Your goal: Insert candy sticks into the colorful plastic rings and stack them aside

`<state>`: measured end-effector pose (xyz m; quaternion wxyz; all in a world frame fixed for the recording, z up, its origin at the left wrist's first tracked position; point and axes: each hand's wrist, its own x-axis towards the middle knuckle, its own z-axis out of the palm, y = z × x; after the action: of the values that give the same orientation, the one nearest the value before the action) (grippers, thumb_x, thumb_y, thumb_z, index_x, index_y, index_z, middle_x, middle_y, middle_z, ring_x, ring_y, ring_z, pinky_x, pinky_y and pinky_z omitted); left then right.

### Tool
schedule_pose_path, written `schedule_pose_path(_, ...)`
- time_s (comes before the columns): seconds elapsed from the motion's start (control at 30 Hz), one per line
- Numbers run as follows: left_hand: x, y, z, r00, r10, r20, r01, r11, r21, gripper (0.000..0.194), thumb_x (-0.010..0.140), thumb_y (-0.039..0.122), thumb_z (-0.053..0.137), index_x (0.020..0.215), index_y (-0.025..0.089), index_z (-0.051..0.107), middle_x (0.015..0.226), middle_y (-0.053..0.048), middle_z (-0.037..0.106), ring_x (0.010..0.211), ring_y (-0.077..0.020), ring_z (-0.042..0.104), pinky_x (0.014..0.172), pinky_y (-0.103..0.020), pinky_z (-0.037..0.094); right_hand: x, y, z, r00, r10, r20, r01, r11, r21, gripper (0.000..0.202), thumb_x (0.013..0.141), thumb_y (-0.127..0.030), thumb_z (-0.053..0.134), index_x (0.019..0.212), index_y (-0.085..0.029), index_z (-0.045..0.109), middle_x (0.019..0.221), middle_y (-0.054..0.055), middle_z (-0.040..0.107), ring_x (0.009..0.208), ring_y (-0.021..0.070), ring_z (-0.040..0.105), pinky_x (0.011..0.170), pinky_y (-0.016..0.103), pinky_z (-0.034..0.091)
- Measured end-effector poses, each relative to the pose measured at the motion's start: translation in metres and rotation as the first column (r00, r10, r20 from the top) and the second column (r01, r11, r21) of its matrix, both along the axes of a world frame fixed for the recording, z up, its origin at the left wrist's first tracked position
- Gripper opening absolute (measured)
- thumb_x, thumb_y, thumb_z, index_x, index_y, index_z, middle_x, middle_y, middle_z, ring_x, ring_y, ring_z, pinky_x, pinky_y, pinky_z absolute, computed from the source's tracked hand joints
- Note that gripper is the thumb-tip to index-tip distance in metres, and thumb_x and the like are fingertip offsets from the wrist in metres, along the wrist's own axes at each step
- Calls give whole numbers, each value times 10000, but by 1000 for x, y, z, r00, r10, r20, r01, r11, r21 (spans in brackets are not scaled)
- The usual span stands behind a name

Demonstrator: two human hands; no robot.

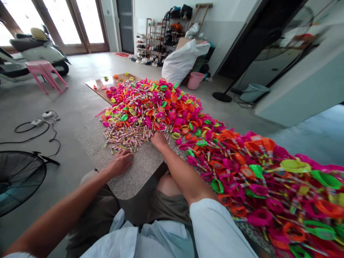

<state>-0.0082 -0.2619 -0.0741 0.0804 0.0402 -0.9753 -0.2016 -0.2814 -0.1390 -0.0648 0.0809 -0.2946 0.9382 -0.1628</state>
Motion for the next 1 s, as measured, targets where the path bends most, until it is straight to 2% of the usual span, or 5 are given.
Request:
schedule_pose_path(0.43,8,-6,-18,991,51,-124,-26,979,201,280,978,286,644,1234,210,728,1316,-136,673,1266,-308,612,1127,-503,499,-26,-63,0,992,73,-106,-87,986,-141,221,988,-269,587,1098,-162,745,1255,157,687,1163,279,623,1048,377,475)
schedule_pose_path(0.63,14,-9,-16,963,134,-233,-72,964,257,243,984,279,648,1204,229,740,1300,-131,681,1255,-301,628,1115,-519,512,-14,-54,-2,974,202,-105,-218,958,-186,121,908,-205,647,983,-173,736,1179,130,684,1038,246,634,961,343,503)
schedule_pose_path(0.83,23,-11,-8,946,182,-269,-90,942,322,218,984,313,649,1156,232,756,1268,-123,699,1222,-294,655,1085,-507,532,13,-38,14,941,308,-141,-337,887,-314,51,890,-195,657,906,-181,704,1012,96,685,947,218,623,916,323,506)
schedule_pose_path(0.93,25,-14,2,920,276,-279,-129,885,448,235,980,362,655,1143,227,757,1235,-119,716,1195,-284,666,1083,-501,529,47,-29,31,913,368,-176,-407,822,-397,57,919,-211,645,929,-186,695,1012,92,670,912,208,619,894,331,517)
schedule_pose_path(1.0,25,-16,16,894,381,-238,-163,770,617,317,980,442,656,1185,214,738,1222,-125,718,1122,-271,686,1017,-472,560,80,-18,44,880,442,-176,-467,730,-498,71,946,-251,647,942,-195,691,1001,72,654,867,186,613,843,314,526)
